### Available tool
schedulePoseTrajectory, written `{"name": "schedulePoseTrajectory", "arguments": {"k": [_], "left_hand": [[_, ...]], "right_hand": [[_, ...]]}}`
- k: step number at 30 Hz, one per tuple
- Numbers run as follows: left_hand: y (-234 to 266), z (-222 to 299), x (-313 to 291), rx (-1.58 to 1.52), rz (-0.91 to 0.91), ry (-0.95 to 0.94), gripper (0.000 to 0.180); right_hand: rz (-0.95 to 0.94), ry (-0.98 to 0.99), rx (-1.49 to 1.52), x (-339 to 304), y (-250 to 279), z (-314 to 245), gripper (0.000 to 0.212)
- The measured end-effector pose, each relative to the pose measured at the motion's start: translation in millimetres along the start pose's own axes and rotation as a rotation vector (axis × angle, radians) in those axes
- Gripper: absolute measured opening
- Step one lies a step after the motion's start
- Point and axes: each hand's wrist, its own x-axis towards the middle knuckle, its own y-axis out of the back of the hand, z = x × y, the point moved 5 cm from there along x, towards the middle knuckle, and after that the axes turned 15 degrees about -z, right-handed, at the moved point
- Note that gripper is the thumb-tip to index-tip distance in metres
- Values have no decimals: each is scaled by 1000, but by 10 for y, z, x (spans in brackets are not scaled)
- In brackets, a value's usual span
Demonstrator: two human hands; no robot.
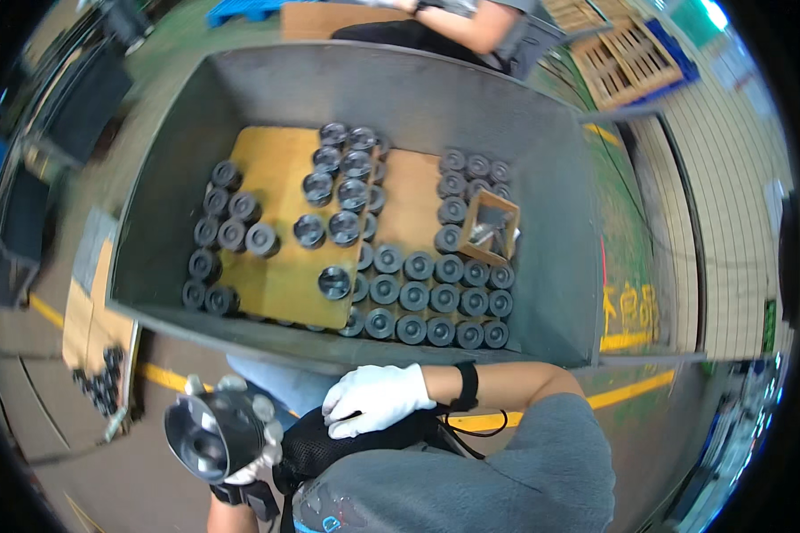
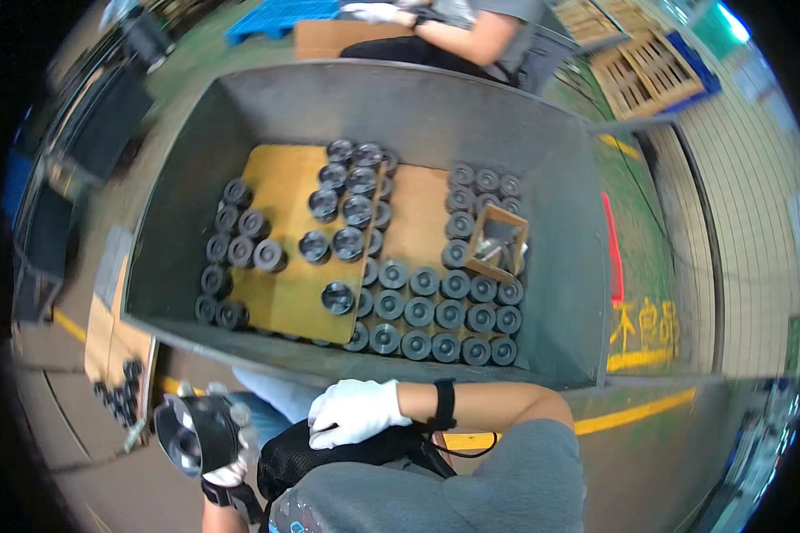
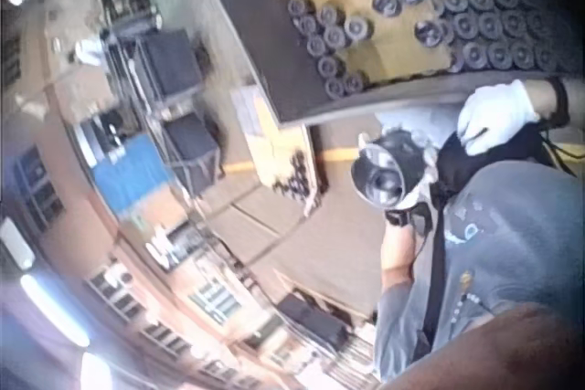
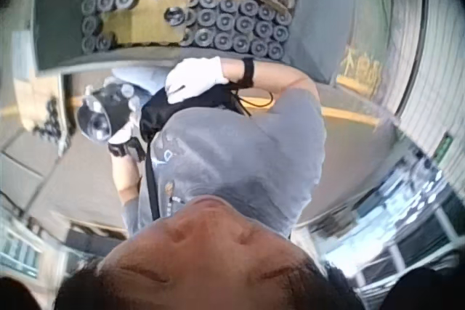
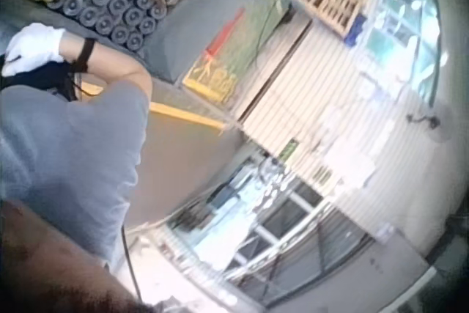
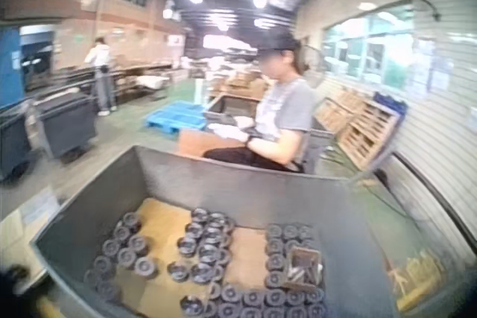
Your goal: Inspecting engine pistons for quality and sorting them into a metal storage bin.
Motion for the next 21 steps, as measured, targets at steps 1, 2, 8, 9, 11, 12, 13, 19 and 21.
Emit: {"name": "schedulePoseTrajectory", "arguments": {"k": [1, 2, 8, 9, 11, 12, 13, 19, 21], "left_hand": [[-32, -144, 115, -19, -69, 18, 66], [282, -79, -157, -161, 61, 276, 65], [386, 22, -561, 197, 404, 512, 68], [336, -89, -476, 200, 396, 526, 68], [77, -328, -222, 215, 289, 289, 72], [109, -284, -260, 216, 384, 344, 75], [123, -274, -219, 130, 336, 706, 77], [135, -303, -450, 77, 596, 399, 78], [248, -174, -562, 167, 723, 436, 75]], "right_hand": [[-35, -32, 40, -106, 114, 39, 45], [-67, -13, 60, -283, 261, 70, 40], [710, -317, 424, -1624, 1076, 1515, 41], [849, -643, 124, -1883, 1201, 1837, 40], [842, -1292, -149, -2384, 1150, 2670, 41], [838, -1402, -106, -2554, 1120, 2893, 35], [721, -1495, -93, -2647, 1084, 3102, 34], [710, -1651, -38, -3024, 634, 4154, 34], [674, -1636, -130, -3025, 588, 4041, 27]]}}
